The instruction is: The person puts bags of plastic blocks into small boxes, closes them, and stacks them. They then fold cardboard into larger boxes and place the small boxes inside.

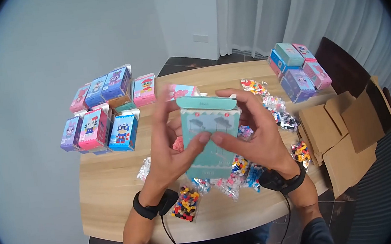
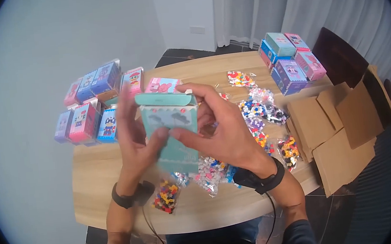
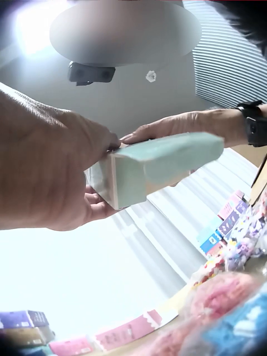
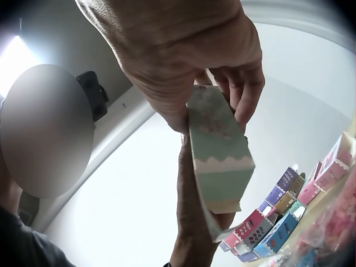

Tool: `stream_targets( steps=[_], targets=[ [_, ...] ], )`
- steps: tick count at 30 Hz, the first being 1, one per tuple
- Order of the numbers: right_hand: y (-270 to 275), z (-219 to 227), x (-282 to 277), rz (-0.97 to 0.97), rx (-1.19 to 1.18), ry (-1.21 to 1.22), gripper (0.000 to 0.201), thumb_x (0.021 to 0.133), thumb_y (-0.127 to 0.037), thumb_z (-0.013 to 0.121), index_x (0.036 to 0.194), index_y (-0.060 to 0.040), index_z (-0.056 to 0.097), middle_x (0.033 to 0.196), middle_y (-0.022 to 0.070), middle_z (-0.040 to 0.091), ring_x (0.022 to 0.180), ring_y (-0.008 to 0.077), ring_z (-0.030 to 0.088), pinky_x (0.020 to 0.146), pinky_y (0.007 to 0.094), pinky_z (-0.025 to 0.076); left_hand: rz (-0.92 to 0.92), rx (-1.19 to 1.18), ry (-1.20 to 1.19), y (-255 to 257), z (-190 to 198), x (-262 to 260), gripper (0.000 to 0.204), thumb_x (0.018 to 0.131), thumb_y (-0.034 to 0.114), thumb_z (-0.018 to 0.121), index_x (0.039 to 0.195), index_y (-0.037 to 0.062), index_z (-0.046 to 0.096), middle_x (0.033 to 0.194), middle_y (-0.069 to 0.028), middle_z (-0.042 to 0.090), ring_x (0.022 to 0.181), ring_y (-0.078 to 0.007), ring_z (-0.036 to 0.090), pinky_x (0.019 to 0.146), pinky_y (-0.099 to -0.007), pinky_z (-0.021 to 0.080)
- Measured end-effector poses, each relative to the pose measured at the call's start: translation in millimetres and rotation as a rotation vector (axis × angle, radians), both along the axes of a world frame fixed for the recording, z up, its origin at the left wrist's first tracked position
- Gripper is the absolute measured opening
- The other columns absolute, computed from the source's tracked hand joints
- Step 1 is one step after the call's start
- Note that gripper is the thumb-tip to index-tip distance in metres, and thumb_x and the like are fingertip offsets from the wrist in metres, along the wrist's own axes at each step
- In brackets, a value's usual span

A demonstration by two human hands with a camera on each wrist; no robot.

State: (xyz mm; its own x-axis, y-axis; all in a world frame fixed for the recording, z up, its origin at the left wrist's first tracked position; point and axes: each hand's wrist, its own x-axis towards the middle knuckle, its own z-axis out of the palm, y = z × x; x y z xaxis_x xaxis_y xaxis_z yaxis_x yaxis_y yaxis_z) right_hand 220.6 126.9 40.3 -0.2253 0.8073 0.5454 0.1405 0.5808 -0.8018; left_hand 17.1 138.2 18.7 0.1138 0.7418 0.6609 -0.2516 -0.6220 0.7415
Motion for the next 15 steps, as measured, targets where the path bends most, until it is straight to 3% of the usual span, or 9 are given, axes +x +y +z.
stream_targets(
  steps=[4, 7, 9, 10, 12, 13, 15],
  targets=[
    [3.5, -1.7, 1.6, 0.021, -0.012, 0.022, 0.057, 0.090, -0.024, 0.081, 0.138, -0.0050, 0.059, 0.095, 0.0026, 0.070, 0.063, 0.0031, 0.050, 0.058, 0.0204, 0.042, 0.083, 0.202, 0.397, -1.2, 1.1, -12.5, 0.084, 0.095, 0.004, 0.074, 0.162, 0.0014, 0.023, 0.160, -0.0221, 0.037, 0.132, -0.0265, 0.058, 0.105, -0.0367, 0.050],
    [3.2, 1.2, 5.6, -0.013, -0.090, 0.024, 0.040, 0.100, -0.027, 0.069, 0.133, -0.0040, 0.065, 0.103, 0.0043, 0.071, 0.063, 0.0026, 0.049, 0.058, 0.0204, 0.042, 0.023, 0.022, 0.344, -9.8, 9.1, -4.0, 0.079, 0.097, 0.004, 0.071, 0.161, 0.0007, 0.026, 0.159, -0.0217, 0.039, 0.131, -0.0247, 0.058, 0.107, -0.0370, 0.048],
    [1.2, 1.3, 3.8, -0.044, -0.187, 0.036, 0.035, 0.103, -0.025, 0.065, 0.131, -0.0033, 0.067, 0.108, 0.0054, 0.072, 0.065, 0.0024, 0.050, 0.058, 0.0210, 0.042, 0.083, -0.228, 0.127, -15.7, 14.7, 7.4, 0.087, 0.092, 0.016, 0.080, 0.159, -0.0017, 0.027, 0.153, -0.0239, 0.047, 0.129, -0.0290, 0.060, 0.106, -0.0395, 0.049],
    [0.0, 1.0, 0.8, -0.092, -0.146, 0.084, 0.034, 0.105, -0.023, 0.063, 0.132, -0.0029, 0.067, 0.109, 0.0058, 0.072, 0.069, 0.0026, 0.053, 0.058, 0.0213, 0.043, 0.081, -0.227, 0.130, -18.1, 18.5, 7.3, 0.087, 0.092, 0.016, 0.080, 0.159, -0.0017, 0.027, 0.153, -0.0239, 0.047, 0.129, -0.0290, 0.060, 0.106, -0.0395, 0.049],
    [1.4, -1.6, -3.7, -0.144, -0.101, 0.129, 0.033, 0.106, -0.020, 0.060, 0.133, -0.0024, 0.067, 0.110, 0.0062, 0.072, 0.073, 0.0028, 0.055, 0.059, 0.0217, 0.044, 0.423, 0.212, 0.679, -22.9, 22.6, 7.5, 0.106, 0.080, 0.027, 0.091, 0.158, -0.0039, 0.027, 0.144, -0.0271, 0.053, 0.124, -0.0380, 0.062, 0.101, -0.0428, 0.052],
    [4.1, -5.9, -5.7, -0.166, -0.039, 0.163, 0.034, 0.106, -0.020, 0.060, 0.135, -0.0021, 0.066, 0.110, 0.0071, 0.071, 0.078, 0.0031, 0.056, 0.060, 0.0216, 0.044, 0.435, 0.110, 0.697, -27.6, 17.1, 14.8, 0.122, 0.065, 0.027, 0.099, 0.159, -0.0023, 0.027, 0.142, -0.0229, 0.053, 0.127, -0.0355, 0.059, 0.100, -0.0417, 0.052],
    [6.3, -7.4, -5.7, -0.187, 0.023, 0.193, 0.036, 0.106, -0.019, 0.059, 0.137, -0.0018, 0.064, 0.109, 0.0081, 0.071, 0.082, 0.0034, 0.058, 0.061, 0.0215, 0.044, 0.502, 0.119, 0.726, -24.9, 11.8, 21.1, 0.119, 0.064, 0.023, 0.098, 0.158, -0.0022, 0.029, 0.142, -0.0226, 0.053, 0.125, -0.0366, 0.060, 0.099, -0.0422, 0.053]
  ],
)
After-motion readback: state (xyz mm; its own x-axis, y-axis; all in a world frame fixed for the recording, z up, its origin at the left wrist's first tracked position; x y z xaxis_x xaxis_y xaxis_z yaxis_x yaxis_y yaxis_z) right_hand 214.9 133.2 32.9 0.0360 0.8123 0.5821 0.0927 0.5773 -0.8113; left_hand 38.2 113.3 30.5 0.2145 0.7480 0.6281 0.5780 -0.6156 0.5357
